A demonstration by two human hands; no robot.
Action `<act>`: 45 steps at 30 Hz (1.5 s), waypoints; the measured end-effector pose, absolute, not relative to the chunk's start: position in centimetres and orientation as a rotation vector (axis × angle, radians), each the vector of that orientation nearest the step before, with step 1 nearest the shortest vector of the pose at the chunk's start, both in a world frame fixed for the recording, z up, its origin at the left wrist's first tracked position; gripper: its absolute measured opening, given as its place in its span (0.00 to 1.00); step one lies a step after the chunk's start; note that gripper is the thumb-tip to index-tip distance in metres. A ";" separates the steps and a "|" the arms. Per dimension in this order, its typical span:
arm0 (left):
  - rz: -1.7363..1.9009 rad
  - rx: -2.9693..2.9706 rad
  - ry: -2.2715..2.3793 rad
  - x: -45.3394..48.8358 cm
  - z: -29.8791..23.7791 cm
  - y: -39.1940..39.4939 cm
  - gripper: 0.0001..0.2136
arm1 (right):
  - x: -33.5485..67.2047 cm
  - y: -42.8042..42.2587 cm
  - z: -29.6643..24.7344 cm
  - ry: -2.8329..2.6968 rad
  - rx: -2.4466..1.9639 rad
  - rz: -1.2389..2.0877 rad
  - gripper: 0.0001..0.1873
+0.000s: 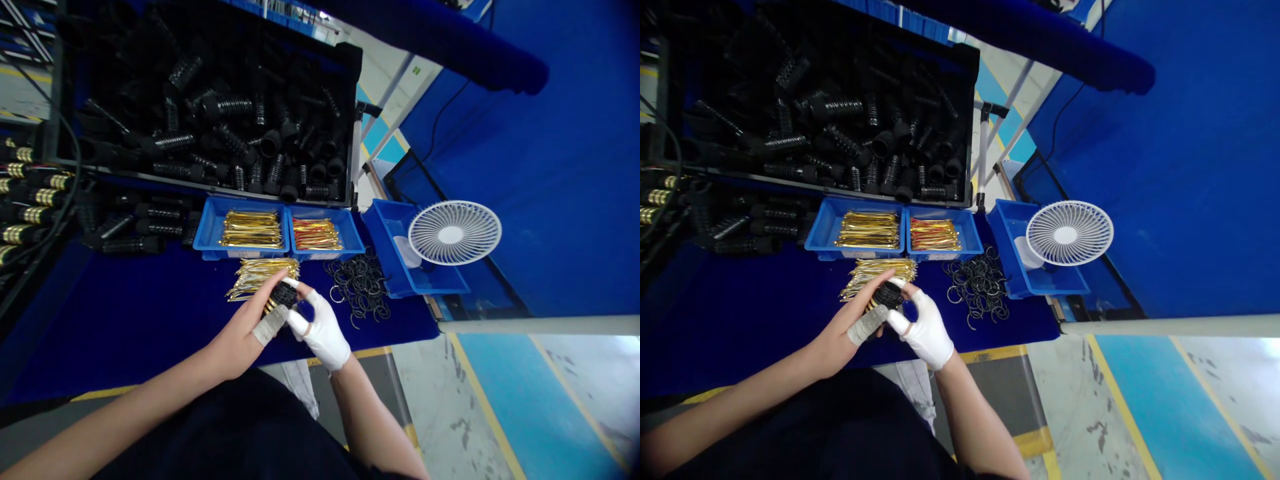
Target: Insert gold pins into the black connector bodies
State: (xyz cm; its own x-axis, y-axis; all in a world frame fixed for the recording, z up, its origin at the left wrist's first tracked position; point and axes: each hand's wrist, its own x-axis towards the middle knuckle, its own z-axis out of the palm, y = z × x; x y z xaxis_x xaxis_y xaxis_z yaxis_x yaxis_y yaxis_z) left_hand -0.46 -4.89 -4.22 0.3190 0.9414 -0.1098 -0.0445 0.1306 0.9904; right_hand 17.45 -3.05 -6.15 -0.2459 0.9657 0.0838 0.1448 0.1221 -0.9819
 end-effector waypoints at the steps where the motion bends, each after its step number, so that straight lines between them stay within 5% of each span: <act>1: 0.919 1.196 0.998 -0.4 -4.1 -5.1 0.34 | 17.3 -3.1 -6.1 -1.559 -1.106 1.243 0.26; 6: 0.689 0.727 0.883 0.4 -5.2 -6.0 0.36 | 16.9 -3.5 -5.7 -1.603 -0.935 1.311 0.29; 10: 0.517 0.298 0.596 0.9 -5.9 -5.8 0.35 | 18.0 -4.0 -5.4 -1.686 -1.028 1.227 0.19; 12: 0.582 0.215 0.574 1.1 -5.6 -5.4 0.32 | 19.6 -3.9 -5.5 -1.833 -1.244 1.025 0.15; 17: 0.702 0.185 0.707 0.8 -4.5 -4.3 0.17 | 24.8 -2.7 -7.6 -2.104 -2.043 0.333 0.23; 21: 0.757 0.313 0.839 0.9 -4.5 -4.2 0.16 | 25.2 -2.6 -8.2 -2.119 -1.864 0.249 0.17; 27: 0.828 0.614 0.952 1.6 -4.5 -5.0 0.38 | 20.3 -4.0 -5.7 -1.712 -1.108 0.388 0.15; 33: 0.914 0.823 0.957 0.9 -4.8 -5.2 0.37 | 18.6 -4.6 -6.6 -1.770 -1.008 0.443 0.19; 39: 0.956 0.980 0.977 0.5 -4.3 -4.8 0.30 | 18.4 -4.7 -6.6 -1.686 -1.245 0.666 0.10; 45: 0.925 0.968 0.864 0.1 -3.8 -4.6 0.32 | 17.7 -4.2 -5.9 -1.562 -1.239 1.088 0.22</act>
